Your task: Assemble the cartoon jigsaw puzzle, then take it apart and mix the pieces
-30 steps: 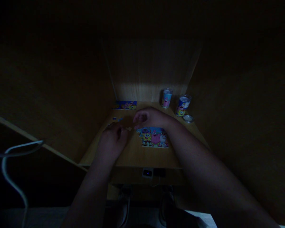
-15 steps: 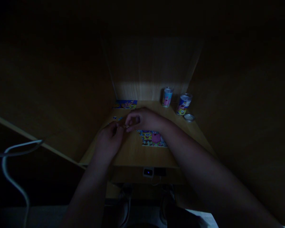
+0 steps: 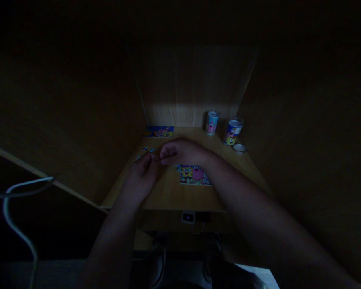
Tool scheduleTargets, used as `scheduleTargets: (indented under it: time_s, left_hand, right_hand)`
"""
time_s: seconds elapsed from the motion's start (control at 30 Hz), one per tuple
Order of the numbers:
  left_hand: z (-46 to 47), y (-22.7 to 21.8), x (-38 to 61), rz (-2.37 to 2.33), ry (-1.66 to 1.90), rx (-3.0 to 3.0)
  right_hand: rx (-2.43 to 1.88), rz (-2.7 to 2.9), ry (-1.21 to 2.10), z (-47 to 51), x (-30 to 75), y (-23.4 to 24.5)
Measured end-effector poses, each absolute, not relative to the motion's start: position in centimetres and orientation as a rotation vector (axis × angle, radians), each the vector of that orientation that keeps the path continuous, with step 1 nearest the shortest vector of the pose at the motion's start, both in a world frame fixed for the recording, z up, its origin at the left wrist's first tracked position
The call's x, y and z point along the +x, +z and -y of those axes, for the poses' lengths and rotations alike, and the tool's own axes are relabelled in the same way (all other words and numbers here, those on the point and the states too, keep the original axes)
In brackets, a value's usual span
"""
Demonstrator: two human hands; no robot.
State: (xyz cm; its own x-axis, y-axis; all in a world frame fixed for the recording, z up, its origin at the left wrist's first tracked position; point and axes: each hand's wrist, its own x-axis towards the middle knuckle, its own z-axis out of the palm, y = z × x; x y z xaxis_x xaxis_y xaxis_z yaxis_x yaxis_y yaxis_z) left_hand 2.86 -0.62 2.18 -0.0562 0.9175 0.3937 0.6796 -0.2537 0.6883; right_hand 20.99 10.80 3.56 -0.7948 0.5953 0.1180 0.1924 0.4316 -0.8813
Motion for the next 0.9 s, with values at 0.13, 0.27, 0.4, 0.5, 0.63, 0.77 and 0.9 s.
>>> scheduleTargets:
  time_s: [0.13, 0.27, 0.4, 0.5, 0.63, 0.77, 0.9]
  left_hand:
    - [0.8, 2.3, 2.9, -1.619, 1.251, 1.971]
    - [0.9, 2.3, 2.7, -1.573, 1.277, 1.994]
    - [0.7, 1.8, 2.7, -1.538, 1.317, 1.982]
    - [0.4, 1.3, 2.8, -1.486, 1.363, 1.940]
    - [0.2, 1.0, 2.8, -1.432, 1.327, 1.992]
    - [0.1, 0.9, 2.7, -1.470, 1.259, 2.077]
    - [0.0, 0.7, 2.6, -1.514, 1.225, 2.104]
  right_hand:
    - [-0.621, 2.178, 1.482, -11.0, 21.1, 3.2]
    - [-0.614, 2.089, 1.596, -11.1, 20.9, 3.1]
    - [-0.636, 2.067, 1.561, -11.5, 21.2, 3.3]
    - [-0.706, 2.054, 1.533, -11.7, 21.7, 3.6]
    - [-0.801, 2.087, 1.528, -11.8, 22.4, 3.8]
    - [-0.865, 2.157, 1.528, -12.0, 23.0, 3.6]
    - [-0.870, 2.213, 1.545, -12.2, 23.4, 3.3]
